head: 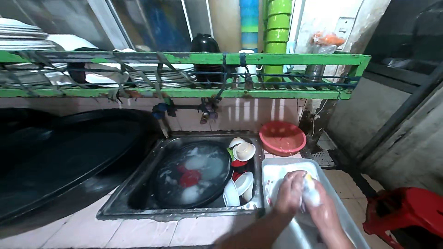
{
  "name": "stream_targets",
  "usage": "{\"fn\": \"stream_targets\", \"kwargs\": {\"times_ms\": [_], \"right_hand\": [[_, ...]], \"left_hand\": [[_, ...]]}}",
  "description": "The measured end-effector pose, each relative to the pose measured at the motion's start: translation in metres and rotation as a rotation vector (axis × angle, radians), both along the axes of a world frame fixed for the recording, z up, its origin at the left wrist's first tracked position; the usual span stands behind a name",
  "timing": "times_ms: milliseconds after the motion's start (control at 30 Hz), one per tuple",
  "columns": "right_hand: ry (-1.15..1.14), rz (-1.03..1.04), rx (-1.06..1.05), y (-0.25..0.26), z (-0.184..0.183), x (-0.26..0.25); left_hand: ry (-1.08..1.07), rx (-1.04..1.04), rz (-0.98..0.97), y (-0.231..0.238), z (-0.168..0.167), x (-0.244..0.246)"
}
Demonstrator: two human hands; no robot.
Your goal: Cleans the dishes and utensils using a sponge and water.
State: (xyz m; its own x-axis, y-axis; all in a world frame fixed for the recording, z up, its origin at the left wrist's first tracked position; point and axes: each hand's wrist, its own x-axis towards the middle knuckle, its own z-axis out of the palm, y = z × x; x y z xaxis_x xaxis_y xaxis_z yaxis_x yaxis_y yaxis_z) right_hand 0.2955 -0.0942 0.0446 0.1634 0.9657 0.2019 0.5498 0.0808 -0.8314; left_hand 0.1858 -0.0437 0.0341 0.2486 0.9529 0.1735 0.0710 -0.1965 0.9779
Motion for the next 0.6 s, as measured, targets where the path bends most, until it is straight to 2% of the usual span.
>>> {"fn": "stream_targets", "kwargs": {"times_ms": [67, 100, 133, 200, 267, 300, 333, 367, 433, 500, 533, 600], "right_hand": [[-0.41, 0.2, 0.109, -0.017, 0.005, -0.001], [-0.526, 0.299, 0.153, -0.023, 0.005, 0.001], [-0.56, 0.36, 0.223, -0.023, 0.0, 0.004], [-0.381, 0.301, 0.203, -0.014, -0.011, 0.01], [-0.011, 0.068, 0.058, 0.004, -0.016, 0.011], [0.081, -0.022, 0.028, 0.01, -0.014, 0.01], [0.049, -0.024, 0.037, 0.009, -0.01, 0.009], [-0.07, 0.062, 0.066, 0.004, -0.008, 0.009], [-0.4, 0.388, 0.171, -0.008, -0.003, 0.02], [-0.724, 0.664, 0.389, -0.003, 0.001, 0.033], [-0.814, 0.717, 0.529, 0.005, 0.002, 0.038], [-0.874, 0.697, 0.697, 0.021, -0.001, 0.051]], "left_hand": [[0.27, -0.329, -0.149, 0.0, 0.041, -0.011], [0.344, -0.477, -0.244, 0.005, 0.054, -0.016], [0.293, -0.555, -0.334, 0.013, 0.045, -0.022], [0.075, -0.579, -0.332, 0.017, 0.027, -0.023], [-0.044, -0.39, -0.203, 0.014, 0.017, -0.008], [-0.084, -0.319, -0.16, 0.014, 0.014, -0.001], [-0.103, -0.299, -0.154, 0.014, 0.013, 0.001], [-0.098, -0.334, -0.176, 0.016, 0.013, -0.004], [-0.067, -0.51, -0.313, 0.024, 0.012, -0.02], [-0.055, -0.714, -0.467, 0.036, 0.002, -0.033], [-0.076, -0.784, -0.502, 0.037, 0.0, -0.035], [-0.148, -0.822, -0.534, 0.032, 0.003, -0.031]]}}
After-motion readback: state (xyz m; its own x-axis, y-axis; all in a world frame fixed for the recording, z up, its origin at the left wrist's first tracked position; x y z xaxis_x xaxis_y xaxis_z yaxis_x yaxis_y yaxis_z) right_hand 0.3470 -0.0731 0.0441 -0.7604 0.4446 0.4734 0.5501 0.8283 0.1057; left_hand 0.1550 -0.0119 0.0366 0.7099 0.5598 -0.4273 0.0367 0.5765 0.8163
